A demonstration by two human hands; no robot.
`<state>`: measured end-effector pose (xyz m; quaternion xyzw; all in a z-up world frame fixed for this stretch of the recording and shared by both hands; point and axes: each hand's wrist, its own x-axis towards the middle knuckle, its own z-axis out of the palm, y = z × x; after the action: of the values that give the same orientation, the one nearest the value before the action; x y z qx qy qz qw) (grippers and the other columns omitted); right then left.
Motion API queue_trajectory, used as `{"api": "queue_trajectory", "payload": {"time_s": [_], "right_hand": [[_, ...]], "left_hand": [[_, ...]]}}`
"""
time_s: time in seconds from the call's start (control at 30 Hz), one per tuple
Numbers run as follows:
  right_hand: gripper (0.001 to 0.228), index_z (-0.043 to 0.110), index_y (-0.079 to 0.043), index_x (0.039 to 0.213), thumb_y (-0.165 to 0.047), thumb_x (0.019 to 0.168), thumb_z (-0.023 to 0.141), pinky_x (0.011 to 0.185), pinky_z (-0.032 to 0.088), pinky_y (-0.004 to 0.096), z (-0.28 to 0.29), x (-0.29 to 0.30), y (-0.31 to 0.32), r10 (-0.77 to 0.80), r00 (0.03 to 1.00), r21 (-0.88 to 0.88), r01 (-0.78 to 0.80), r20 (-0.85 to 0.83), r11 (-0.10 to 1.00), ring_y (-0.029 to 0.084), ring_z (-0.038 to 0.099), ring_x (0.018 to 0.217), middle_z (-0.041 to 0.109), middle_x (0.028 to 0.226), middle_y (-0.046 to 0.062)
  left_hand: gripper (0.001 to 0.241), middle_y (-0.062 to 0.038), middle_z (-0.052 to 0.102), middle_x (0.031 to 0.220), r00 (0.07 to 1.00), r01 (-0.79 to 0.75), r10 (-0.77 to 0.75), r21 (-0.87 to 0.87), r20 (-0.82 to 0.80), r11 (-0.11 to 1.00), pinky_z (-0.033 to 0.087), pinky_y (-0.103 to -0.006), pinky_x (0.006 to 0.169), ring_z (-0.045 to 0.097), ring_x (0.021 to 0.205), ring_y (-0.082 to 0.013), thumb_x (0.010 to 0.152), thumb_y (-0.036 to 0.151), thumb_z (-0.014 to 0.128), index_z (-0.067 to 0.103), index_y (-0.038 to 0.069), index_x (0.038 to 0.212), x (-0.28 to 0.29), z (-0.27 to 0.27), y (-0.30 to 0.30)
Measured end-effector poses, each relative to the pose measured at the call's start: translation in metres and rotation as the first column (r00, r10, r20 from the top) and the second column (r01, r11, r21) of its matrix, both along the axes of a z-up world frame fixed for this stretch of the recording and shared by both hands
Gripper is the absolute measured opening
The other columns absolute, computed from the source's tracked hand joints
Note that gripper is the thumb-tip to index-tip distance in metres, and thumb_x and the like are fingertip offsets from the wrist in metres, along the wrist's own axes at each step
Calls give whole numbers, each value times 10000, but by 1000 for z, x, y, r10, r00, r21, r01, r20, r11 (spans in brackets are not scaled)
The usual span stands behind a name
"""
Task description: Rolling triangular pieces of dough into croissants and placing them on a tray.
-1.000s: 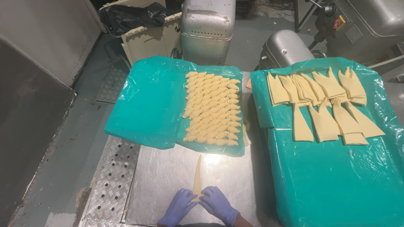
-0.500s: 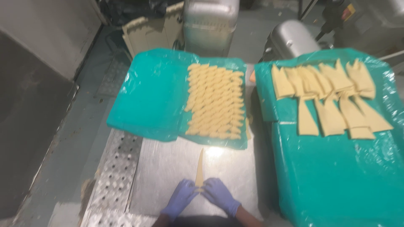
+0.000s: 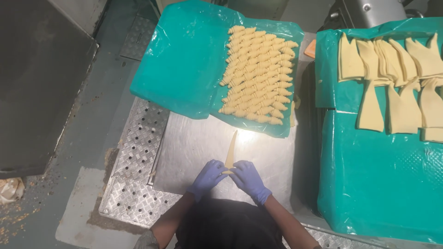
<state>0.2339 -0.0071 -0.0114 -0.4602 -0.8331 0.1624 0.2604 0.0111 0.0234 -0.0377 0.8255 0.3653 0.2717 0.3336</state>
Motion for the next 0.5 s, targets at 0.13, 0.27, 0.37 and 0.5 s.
{"api": "queue_trajectory", "payload": {"time_s": [0.13,0.27,0.37,0.5], "right_hand": [[238,688,-84,1064,-220,876,739,929,452,438,4,0,4,-14,999,-5,14,-30,1000,300,604,1057,643,1099,101],[184,705,-112,1041,-207,887,736,929,454,433,8,-1,7,-33,999,-44,33,1,998,286,610,1046,654,1088,85],[254,698,-87,1085,-218,872,739,925,451,435,10,0,8,-27,1000,-19,27,-11,999,295,602,1041,649,1093,93],[215,690,-98,1062,-219,889,732,937,448,430,10,1,11,-19,1000,-1,19,-8,1000,286,600,1053,642,1108,86]], "left_hand": [[232,-95,623,1023,999,23,-23,-9,-31,1000,448,-418,897,568,993,-296,917,210,717,723,69,1100,1,1,6],[242,-94,620,1028,1000,13,-13,2,-5,1000,449,-417,897,571,995,-294,915,219,722,716,63,1100,1,1,6],[226,-88,621,1040,1000,-13,13,-8,2,1000,455,-409,902,571,995,-287,920,222,716,713,62,1081,2,11,7],[262,-100,614,1065,1000,-6,6,-19,-16,1000,451,-412,923,567,1017,-291,916,225,715,703,49,1109,4,13,11]]}}
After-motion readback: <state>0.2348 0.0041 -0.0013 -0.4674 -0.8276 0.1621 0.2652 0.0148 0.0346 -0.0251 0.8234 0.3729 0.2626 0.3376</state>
